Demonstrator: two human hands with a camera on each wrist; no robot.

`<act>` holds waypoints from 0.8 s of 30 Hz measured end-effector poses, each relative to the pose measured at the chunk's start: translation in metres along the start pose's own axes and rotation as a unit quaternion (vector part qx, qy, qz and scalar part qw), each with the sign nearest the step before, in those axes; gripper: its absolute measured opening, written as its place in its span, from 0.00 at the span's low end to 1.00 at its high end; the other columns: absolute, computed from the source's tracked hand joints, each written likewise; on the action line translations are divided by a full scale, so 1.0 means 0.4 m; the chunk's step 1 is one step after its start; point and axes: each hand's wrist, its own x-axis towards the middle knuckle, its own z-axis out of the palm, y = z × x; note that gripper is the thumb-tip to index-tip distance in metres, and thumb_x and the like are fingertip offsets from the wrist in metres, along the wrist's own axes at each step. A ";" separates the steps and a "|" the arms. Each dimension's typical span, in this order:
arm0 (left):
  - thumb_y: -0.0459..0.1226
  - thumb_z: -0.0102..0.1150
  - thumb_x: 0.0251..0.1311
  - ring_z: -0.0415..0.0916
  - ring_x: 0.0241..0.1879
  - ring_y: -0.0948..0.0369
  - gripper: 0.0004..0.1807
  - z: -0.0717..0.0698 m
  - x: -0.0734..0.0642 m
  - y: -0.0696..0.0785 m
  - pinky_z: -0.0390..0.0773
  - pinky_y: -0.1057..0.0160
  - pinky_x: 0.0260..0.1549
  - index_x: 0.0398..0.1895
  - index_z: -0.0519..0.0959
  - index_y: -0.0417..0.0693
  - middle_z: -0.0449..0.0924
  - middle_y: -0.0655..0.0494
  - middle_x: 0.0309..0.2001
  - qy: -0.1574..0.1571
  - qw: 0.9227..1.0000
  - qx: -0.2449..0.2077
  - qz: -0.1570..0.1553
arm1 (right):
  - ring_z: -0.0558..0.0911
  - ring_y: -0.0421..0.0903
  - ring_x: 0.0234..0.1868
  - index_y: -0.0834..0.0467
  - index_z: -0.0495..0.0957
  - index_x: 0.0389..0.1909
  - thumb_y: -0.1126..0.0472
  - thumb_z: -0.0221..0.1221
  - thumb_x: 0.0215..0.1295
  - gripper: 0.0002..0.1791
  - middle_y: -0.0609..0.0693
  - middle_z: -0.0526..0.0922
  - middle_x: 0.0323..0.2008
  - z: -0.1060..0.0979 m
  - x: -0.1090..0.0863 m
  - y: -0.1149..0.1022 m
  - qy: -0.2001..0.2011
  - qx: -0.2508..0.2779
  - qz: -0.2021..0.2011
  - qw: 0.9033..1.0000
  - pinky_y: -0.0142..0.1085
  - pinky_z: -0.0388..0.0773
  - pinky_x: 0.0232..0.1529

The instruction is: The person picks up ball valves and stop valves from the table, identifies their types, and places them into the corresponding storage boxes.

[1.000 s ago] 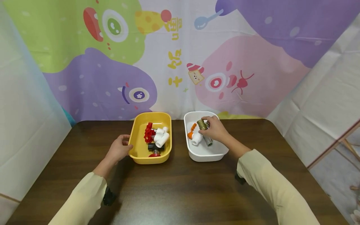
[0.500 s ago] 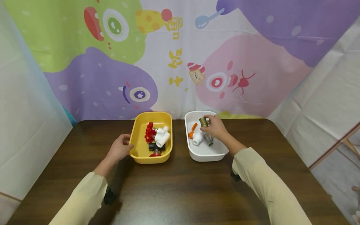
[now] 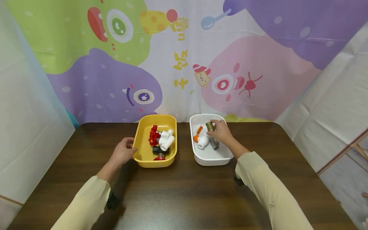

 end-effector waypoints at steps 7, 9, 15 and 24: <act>0.31 0.49 0.64 0.74 0.46 0.45 0.26 -0.001 0.001 -0.001 0.83 0.57 0.38 0.64 0.58 0.34 0.67 0.34 0.51 0.002 1.000 -0.003 -0.001 | 0.72 0.58 0.52 0.64 0.62 0.65 0.56 0.62 0.57 0.36 0.68 0.67 0.55 0.008 0.007 0.002 -0.011 -0.001 0.015 1.000 0.48 0.71 0.58; 0.31 0.49 0.64 0.74 0.47 0.45 0.27 -0.001 0.000 0.000 0.83 0.57 0.39 0.65 0.57 0.35 0.67 0.34 0.52 -0.001 1.000 -0.004 -0.002 | 0.71 0.58 0.53 0.64 0.62 0.65 0.56 0.62 0.58 0.36 0.68 0.67 0.56 0.012 0.010 0.006 -0.015 -0.002 0.019 1.000 0.48 0.70 0.59; 0.31 0.48 0.64 0.74 0.47 0.45 0.27 0.000 -0.001 0.000 0.83 0.56 0.41 0.65 0.57 0.35 0.67 0.34 0.52 -0.004 1.000 -0.002 -0.006 | 0.70 0.58 0.54 0.64 0.63 0.65 0.56 0.61 0.56 0.36 0.68 0.69 0.55 0.028 0.016 0.020 -0.012 0.000 0.015 1.000 0.47 0.69 0.60; 0.31 0.48 0.64 0.74 0.46 0.45 0.26 -0.001 -0.002 0.000 0.83 0.55 0.41 0.65 0.57 0.35 0.67 0.34 0.52 -0.002 1.000 -0.005 -0.002 | 0.70 0.58 0.53 0.65 0.62 0.65 0.58 0.60 0.58 0.35 0.68 0.69 0.54 0.034 0.022 0.026 -0.008 -0.008 0.014 1.000 0.47 0.70 0.58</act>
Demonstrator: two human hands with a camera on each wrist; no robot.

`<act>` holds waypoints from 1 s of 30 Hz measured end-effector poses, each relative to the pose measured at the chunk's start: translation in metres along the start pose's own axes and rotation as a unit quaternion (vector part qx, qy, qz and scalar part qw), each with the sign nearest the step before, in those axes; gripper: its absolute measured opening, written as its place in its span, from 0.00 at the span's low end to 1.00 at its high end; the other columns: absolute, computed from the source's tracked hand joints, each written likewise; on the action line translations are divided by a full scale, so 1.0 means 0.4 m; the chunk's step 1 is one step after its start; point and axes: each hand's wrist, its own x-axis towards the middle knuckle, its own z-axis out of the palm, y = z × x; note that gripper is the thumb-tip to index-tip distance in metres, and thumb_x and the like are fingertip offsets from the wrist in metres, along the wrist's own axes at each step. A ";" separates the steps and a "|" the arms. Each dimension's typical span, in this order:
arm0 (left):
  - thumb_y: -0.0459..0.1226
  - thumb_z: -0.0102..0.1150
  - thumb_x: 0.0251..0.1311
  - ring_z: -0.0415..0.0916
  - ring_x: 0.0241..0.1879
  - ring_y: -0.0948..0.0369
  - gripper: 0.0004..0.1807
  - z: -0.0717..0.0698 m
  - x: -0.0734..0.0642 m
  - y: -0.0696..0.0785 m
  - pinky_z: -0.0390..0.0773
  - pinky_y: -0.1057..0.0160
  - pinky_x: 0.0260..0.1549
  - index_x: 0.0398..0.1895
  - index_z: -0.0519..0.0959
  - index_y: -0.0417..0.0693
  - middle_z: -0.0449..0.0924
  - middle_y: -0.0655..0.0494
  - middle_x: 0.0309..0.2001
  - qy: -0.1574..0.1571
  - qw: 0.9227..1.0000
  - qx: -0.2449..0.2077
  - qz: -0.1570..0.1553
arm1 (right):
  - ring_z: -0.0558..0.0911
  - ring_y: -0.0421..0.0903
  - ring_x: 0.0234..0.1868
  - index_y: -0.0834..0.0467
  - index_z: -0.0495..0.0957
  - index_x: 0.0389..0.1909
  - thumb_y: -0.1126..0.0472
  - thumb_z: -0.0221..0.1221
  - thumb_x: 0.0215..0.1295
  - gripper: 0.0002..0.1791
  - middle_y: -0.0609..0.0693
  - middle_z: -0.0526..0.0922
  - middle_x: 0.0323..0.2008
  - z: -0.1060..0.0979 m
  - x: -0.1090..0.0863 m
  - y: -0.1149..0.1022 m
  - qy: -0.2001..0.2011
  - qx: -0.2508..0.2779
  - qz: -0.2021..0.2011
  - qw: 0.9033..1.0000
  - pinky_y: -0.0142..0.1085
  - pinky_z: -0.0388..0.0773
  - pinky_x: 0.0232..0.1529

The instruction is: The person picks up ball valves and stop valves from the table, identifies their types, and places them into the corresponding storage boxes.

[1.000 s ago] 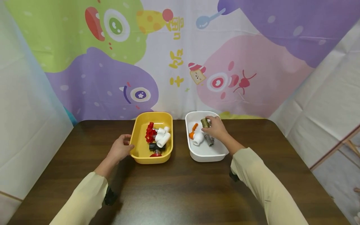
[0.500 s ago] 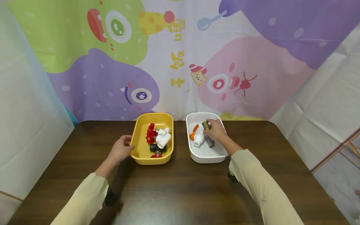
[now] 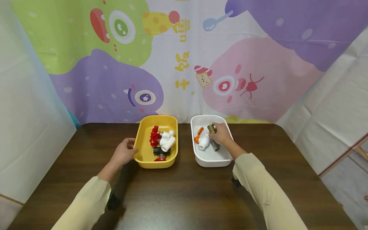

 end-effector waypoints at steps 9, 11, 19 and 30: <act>0.31 0.49 0.63 0.74 0.46 0.46 0.27 0.000 0.003 0.003 0.83 0.57 0.40 0.65 0.58 0.35 0.68 0.34 0.52 0.005 1.000 0.006 -0.007 | 0.70 0.58 0.54 0.65 0.61 0.66 0.58 0.57 0.59 0.35 0.68 0.69 0.55 0.007 0.004 0.005 -0.004 -0.007 0.001 1.000 0.48 0.70 0.58; 0.31 0.49 0.63 0.74 0.47 0.46 0.27 -0.001 0.005 0.002 0.83 0.57 0.39 0.65 0.58 0.35 0.68 0.34 0.52 0.005 1.000 0.006 -0.007 | 0.70 0.58 0.54 0.65 0.60 0.66 0.58 0.56 0.59 0.34 0.68 0.69 0.56 0.008 0.005 0.005 -0.007 -0.006 0.002 1.000 0.48 0.70 0.58; 0.31 0.49 0.63 0.74 0.45 0.47 0.27 0.000 0.006 -0.001 0.83 0.57 0.39 0.64 0.58 0.35 0.68 0.35 0.52 0.008 1.000 0.006 -0.006 | 0.70 0.58 0.56 0.63 0.57 0.69 0.56 0.52 0.64 0.33 0.68 0.66 0.59 0.010 0.006 0.006 -0.035 -0.001 0.018 0.999 0.49 0.69 0.60; 0.31 0.49 0.63 0.74 0.46 0.46 0.26 0.001 0.005 -0.001 0.83 0.55 0.40 0.64 0.58 0.35 0.68 0.34 0.52 0.005 1.000 0.001 -0.002 | 0.70 0.57 0.56 0.62 0.58 0.68 0.55 0.51 0.65 0.32 0.67 0.66 0.59 0.014 0.003 0.010 -0.038 0.011 0.026 0.999 0.49 0.69 0.59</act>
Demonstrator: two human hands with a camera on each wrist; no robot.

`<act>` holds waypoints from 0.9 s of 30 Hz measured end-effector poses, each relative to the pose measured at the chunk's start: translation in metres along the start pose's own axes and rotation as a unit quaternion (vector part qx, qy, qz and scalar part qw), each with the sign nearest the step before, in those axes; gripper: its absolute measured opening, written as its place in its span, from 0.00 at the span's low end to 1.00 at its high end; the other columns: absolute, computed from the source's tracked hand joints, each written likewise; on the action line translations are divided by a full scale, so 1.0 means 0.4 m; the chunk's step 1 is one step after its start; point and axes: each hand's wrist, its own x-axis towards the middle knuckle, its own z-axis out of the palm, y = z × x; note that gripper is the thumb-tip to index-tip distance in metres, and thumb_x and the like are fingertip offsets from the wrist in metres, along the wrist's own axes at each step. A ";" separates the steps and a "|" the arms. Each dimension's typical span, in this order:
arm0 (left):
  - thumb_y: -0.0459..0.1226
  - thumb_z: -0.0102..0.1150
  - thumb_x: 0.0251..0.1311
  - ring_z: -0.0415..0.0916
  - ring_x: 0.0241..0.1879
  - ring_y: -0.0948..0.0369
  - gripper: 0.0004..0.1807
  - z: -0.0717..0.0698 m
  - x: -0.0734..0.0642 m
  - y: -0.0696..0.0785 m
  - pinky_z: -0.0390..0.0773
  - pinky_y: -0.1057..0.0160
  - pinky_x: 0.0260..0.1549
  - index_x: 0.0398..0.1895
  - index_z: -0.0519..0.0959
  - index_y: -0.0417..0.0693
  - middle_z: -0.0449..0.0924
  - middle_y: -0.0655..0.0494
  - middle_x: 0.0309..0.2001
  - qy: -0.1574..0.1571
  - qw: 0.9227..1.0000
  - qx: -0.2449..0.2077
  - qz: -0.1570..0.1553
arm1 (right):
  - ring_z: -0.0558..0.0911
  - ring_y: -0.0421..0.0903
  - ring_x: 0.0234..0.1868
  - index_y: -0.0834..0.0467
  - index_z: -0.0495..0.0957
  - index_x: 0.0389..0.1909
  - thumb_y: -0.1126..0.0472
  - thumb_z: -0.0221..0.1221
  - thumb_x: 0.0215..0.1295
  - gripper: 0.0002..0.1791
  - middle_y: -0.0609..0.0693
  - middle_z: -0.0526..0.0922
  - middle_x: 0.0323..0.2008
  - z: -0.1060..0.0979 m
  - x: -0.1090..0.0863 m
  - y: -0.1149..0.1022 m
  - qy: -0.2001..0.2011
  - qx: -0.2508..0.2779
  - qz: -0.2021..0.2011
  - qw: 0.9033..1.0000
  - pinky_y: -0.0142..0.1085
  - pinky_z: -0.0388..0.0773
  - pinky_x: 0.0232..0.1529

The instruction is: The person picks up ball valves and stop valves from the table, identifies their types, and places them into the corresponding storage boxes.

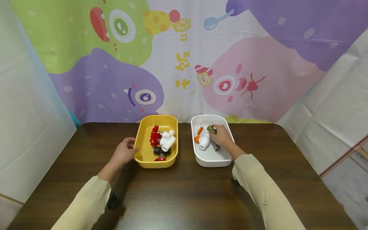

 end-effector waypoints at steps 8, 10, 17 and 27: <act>0.30 0.49 0.63 0.74 0.46 0.46 0.26 -0.001 0.001 -0.001 0.84 0.57 0.39 0.64 0.58 0.34 0.68 0.34 0.52 0.001 1.000 -0.001 0.001 | 0.70 0.57 0.55 0.65 0.62 0.65 0.57 0.52 0.62 0.31 0.67 0.71 0.57 -0.003 0.002 0.000 0.020 0.009 -0.012 1.000 0.48 0.70 0.58; 0.30 0.49 0.63 0.74 0.46 0.46 0.26 -0.001 0.002 -0.001 0.84 0.57 0.39 0.64 0.58 0.35 0.68 0.34 0.52 0.001 1.000 0.000 0.000 | 0.71 0.57 0.54 0.65 0.63 0.64 0.57 0.52 0.61 0.31 0.66 0.72 0.56 -0.002 0.003 0.001 0.025 0.015 -0.011 1.000 0.47 0.70 0.58; 0.30 0.49 0.62 0.74 0.45 0.47 0.26 0.000 0.002 -0.002 0.84 0.57 0.38 0.63 0.59 0.34 0.68 0.34 0.51 0.003 1.000 0.001 0.003 | 0.72 0.56 0.51 0.66 0.66 0.63 0.59 0.52 0.59 0.30 0.66 0.74 0.54 0.000 0.006 0.002 0.029 0.016 -0.012 0.999 0.46 0.72 0.54; 0.30 0.49 0.63 0.75 0.45 0.45 0.26 0.002 -0.001 -0.003 0.83 0.56 0.38 0.64 0.58 0.34 0.68 0.34 0.51 0.002 1.000 -0.001 0.007 | 0.70 0.57 0.53 0.67 0.66 0.62 0.59 0.52 0.61 0.28 0.67 0.73 0.53 0.003 -0.003 -0.001 0.037 -0.002 -0.020 0.999 0.47 0.70 0.56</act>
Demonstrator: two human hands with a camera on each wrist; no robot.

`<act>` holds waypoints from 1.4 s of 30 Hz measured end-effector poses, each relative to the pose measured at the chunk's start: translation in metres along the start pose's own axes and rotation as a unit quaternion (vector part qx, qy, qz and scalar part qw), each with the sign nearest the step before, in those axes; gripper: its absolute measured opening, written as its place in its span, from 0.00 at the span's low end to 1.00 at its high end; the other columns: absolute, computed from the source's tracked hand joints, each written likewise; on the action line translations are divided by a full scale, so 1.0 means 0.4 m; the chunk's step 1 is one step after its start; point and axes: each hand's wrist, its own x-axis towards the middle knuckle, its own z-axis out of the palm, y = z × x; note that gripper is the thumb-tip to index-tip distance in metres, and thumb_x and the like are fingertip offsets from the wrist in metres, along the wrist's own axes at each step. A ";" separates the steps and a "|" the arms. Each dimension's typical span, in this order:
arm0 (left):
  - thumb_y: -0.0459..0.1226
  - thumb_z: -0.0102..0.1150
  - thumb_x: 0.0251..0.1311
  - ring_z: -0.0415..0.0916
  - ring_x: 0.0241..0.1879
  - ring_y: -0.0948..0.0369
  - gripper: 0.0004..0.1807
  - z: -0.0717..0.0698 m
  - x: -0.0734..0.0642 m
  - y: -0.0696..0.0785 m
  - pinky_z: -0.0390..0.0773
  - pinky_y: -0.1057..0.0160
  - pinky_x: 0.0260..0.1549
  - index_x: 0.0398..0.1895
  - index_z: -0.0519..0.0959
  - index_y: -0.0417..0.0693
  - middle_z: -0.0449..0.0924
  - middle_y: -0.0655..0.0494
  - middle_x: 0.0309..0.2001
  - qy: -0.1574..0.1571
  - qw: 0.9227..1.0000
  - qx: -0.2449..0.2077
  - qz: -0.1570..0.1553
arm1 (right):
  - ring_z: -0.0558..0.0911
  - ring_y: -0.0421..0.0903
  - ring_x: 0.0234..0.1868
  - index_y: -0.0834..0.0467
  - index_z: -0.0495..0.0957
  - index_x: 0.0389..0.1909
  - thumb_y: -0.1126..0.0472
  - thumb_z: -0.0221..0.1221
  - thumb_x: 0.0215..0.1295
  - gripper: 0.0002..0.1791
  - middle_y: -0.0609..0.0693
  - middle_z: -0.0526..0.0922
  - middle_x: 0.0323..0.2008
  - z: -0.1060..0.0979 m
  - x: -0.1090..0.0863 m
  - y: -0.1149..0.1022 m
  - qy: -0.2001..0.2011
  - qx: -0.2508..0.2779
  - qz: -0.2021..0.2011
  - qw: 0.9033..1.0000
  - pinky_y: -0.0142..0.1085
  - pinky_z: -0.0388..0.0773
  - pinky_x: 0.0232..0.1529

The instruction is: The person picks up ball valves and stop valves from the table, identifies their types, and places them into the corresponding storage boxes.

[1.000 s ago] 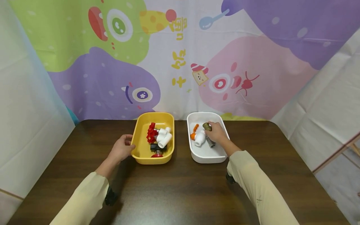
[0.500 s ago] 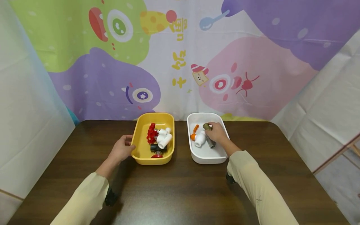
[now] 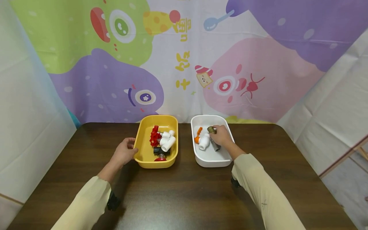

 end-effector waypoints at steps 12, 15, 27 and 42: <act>0.31 0.49 0.63 0.75 0.46 0.45 0.26 0.002 0.004 0.001 0.83 0.56 0.38 0.64 0.58 0.35 0.68 0.34 0.51 -0.003 1.000 -0.003 0.002 | 0.70 0.59 0.57 0.69 0.70 0.59 0.63 0.48 0.63 0.24 0.68 0.73 0.54 -0.001 -0.006 0.001 0.009 -0.019 -0.007 1.000 0.48 0.68 0.60; 0.31 0.49 0.63 0.75 0.46 0.45 0.26 0.002 0.004 0.003 0.84 0.56 0.38 0.64 0.58 0.34 0.68 0.34 0.51 -0.003 1.000 -0.003 0.003 | 0.71 0.60 0.58 0.69 0.73 0.56 0.68 0.45 0.61 0.22 0.67 0.76 0.53 -0.002 -0.006 0.004 0.018 -0.044 -0.013 0.999 0.48 0.69 0.61; 0.31 0.49 0.63 0.74 0.46 0.45 0.27 0.006 0.006 0.001 0.84 0.58 0.37 0.64 0.58 0.34 0.68 0.34 0.51 -0.006 1.000 0.002 -0.003 | 0.71 0.62 0.58 0.70 0.72 0.55 0.70 0.42 0.60 0.23 0.68 0.76 0.53 0.006 -0.008 0.021 0.017 -0.048 -0.019 0.999 0.49 0.68 0.62; 0.33 0.50 0.64 0.75 0.46 0.46 0.28 -0.009 0.008 0.004 0.84 0.58 0.37 0.65 0.56 0.34 0.66 0.34 0.53 -0.014 1.000 0.002 -0.008 | 0.71 0.60 0.59 0.65 0.70 0.59 0.62 0.44 0.64 0.23 0.67 0.71 0.57 -0.041 -0.017 -0.025 0.031 -0.009 -0.044 0.998 0.50 0.70 0.59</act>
